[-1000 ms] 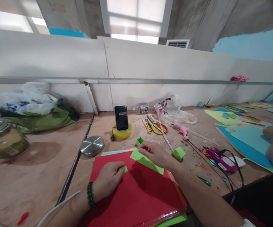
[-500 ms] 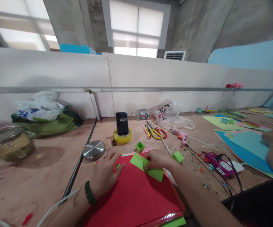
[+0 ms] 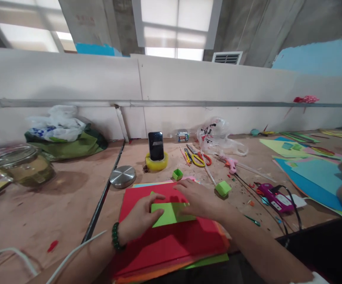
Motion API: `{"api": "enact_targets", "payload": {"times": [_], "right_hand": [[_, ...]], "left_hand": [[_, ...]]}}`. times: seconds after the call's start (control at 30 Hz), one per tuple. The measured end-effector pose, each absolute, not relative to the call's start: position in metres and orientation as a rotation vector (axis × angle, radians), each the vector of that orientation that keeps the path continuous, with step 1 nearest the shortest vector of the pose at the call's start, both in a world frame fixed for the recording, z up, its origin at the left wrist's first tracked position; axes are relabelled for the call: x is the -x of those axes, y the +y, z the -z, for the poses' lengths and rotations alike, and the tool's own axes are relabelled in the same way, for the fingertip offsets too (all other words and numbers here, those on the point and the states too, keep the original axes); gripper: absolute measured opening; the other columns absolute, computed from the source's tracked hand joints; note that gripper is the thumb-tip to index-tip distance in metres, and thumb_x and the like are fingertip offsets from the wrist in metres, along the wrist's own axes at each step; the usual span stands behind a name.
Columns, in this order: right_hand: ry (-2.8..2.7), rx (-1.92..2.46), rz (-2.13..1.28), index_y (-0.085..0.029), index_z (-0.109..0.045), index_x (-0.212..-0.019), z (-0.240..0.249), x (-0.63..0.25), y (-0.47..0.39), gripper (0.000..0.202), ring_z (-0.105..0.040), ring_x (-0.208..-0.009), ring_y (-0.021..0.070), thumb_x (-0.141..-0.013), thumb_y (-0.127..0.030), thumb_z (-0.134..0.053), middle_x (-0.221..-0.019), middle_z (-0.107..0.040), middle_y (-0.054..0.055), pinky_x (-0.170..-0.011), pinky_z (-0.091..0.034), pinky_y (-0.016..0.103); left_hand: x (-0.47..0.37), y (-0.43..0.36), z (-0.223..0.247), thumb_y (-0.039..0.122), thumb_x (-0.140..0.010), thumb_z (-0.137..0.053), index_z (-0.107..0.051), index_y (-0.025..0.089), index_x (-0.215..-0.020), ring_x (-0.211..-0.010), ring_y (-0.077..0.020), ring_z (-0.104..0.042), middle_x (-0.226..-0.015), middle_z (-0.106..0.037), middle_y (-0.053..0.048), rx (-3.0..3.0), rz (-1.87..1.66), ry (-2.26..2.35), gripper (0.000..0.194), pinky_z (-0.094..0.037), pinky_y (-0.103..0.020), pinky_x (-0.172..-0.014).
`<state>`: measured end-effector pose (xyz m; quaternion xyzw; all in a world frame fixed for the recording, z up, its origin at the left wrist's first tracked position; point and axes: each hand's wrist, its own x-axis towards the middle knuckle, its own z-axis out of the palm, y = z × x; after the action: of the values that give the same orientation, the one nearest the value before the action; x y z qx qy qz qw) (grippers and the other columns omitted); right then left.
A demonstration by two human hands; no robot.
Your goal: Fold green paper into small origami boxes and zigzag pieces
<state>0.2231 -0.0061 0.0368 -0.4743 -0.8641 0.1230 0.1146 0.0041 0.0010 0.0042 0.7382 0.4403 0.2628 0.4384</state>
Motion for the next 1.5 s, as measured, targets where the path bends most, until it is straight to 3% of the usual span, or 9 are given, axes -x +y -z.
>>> {"api": "enact_targets", "payload": {"times": [0.1, 0.2, 0.27, 0.43, 0.57, 0.7, 0.93, 1.2, 1.5], "right_hand": [[-2.622, 1.129, -0.233, -0.014, -0.048, -0.131, -0.031, -0.220, -0.032, 0.076, -0.048, -0.119, 0.0308, -0.068, -0.044, -0.080, -0.128, -0.055, 0.016, -0.096, -0.042, 0.043], [-2.702, 1.083, -0.073, -0.016, -0.057, -0.114, -0.006, -0.218, -0.046, 0.028, -0.057, -0.103, 0.0227, -0.087, -0.019, -0.063, -0.112, -0.064, 0.011, -0.091, -0.045, 0.037], [-2.743, 1.070, -0.035, -0.016, -0.061, -0.100, 0.012, -0.220, -0.050, 0.013, -0.059, -0.092, 0.0194, -0.091, -0.012, -0.053, -0.098, -0.066, 0.009, -0.085, -0.046, 0.033], [-2.651, 1.097, 0.032, -0.015, -0.063, -0.092, 0.029, -0.228, -0.056, 0.016, -0.057, -0.085, 0.0183, -0.094, -0.011, -0.047, -0.091, -0.066, 0.009, -0.077, -0.047, 0.030], [-2.560, 1.122, -0.078, -0.016, -0.065, -0.086, 0.026, -0.227, -0.055, 0.017, -0.056, -0.078, 0.0164, -0.094, -0.014, -0.050, -0.084, -0.065, 0.006, -0.068, -0.046, 0.026], [-2.388, 1.175, -0.324, -0.018, -0.070, -0.088, 0.023, -0.229, -0.052, 0.015, -0.058, -0.081, 0.0152, -0.092, -0.018, -0.055, -0.087, -0.069, 0.005, -0.074, -0.048, 0.026], [-2.198, 1.265, -0.610, -0.020, -0.071, -0.100, 0.020, -0.243, -0.061, 0.022, -0.060, -0.096, 0.0172, -0.096, -0.024, -0.049, -0.104, -0.070, 0.006, -0.085, -0.050, 0.032], [-1.958, 1.308, -0.779, -0.020, -0.068, -0.083, 0.027, -0.248, -0.057, 0.028, -0.062, -0.089, 0.0177, -0.095, -0.036, -0.049, -0.093, -0.070, 0.007, -0.081, -0.050, 0.032], [-1.926, 1.488, -0.814, -0.018, -0.058, -0.076, 0.020, -0.244, -0.052, 0.021, -0.057, -0.076, 0.0155, -0.093, -0.026, -0.050, -0.082, -0.060, 0.004, -0.070, -0.046, 0.028]], "left_hand": [[0.002, 0.005, 0.007, 0.037, -0.072, -0.063, -0.062, 0.014, -0.107, -0.092, -0.0247, -0.062, -0.109, -0.067, -0.011, -1.637, -0.645, 1.048, 0.043, -0.050, -0.035, -0.080], [0.007, 0.002, 0.014, 0.034, -0.072, -0.063, -0.059, 0.014, -0.112, -0.089, -0.0249, -0.063, -0.109, -0.067, -0.011, -1.643, -0.549, 1.072, 0.045, -0.052, -0.035, -0.076], [0.008, -0.004, 0.012, 0.027, -0.075, -0.061, -0.058, 0.014, -0.115, -0.091, -0.0255, -0.063, -0.107, -0.067, -0.010, -1.829, -0.477, 1.155, 0.042, -0.051, -0.037, -0.079], [0.009, -0.025, -0.012, 0.028, -0.082, -0.061, -0.061, 0.021, -0.115, -0.105, -0.0286, -0.057, -0.112, -0.063, -0.010, -2.536, -0.477, 1.231, 0.033, -0.046, -0.045, -0.092], [0.003, -0.033, -0.015, 0.039, -0.073, -0.075, -0.066, 0.020, -0.095, -0.088, -0.0258, -0.060, -0.092, -0.065, -0.006, -2.706, -0.178, 1.042, 0.031, -0.051, -0.038, -0.077], [0.002, -0.031, 0.003, 0.024, -0.087, -0.059, -0.064, 0.019, -0.083, -0.083, -0.0211, -0.060, -0.087, -0.065, -0.004, -2.763, -0.202, 1.025, 0.008, -0.048, -0.032, -0.072], [0.012, -0.031, 0.016, 0.020, -0.094, -0.045, -0.065, 0.020, -0.081, -0.075, -0.0184, -0.059, -0.080, -0.064, -0.003, -2.724, -0.477, 0.952, 0.024, -0.044, -0.028, -0.066], [0.014, -0.022, 0.013, 0.021, -0.091, -0.049, -0.063, 0.019, -0.073, -0.072, -0.0186, -0.060, -0.075, -0.066, -0.003, -2.516, -0.357, 1.114, 0.023, -0.043, -0.027, -0.064], [0.013, -0.016, 0.008, 0.023, -0.090, -0.048, -0.062, 0.019, -0.074, -0.069, -0.0179, -0.062, -0.075, -0.068, -0.003, -2.371, -0.224, 1.244, 0.022, -0.042, -0.026, -0.062]]}}
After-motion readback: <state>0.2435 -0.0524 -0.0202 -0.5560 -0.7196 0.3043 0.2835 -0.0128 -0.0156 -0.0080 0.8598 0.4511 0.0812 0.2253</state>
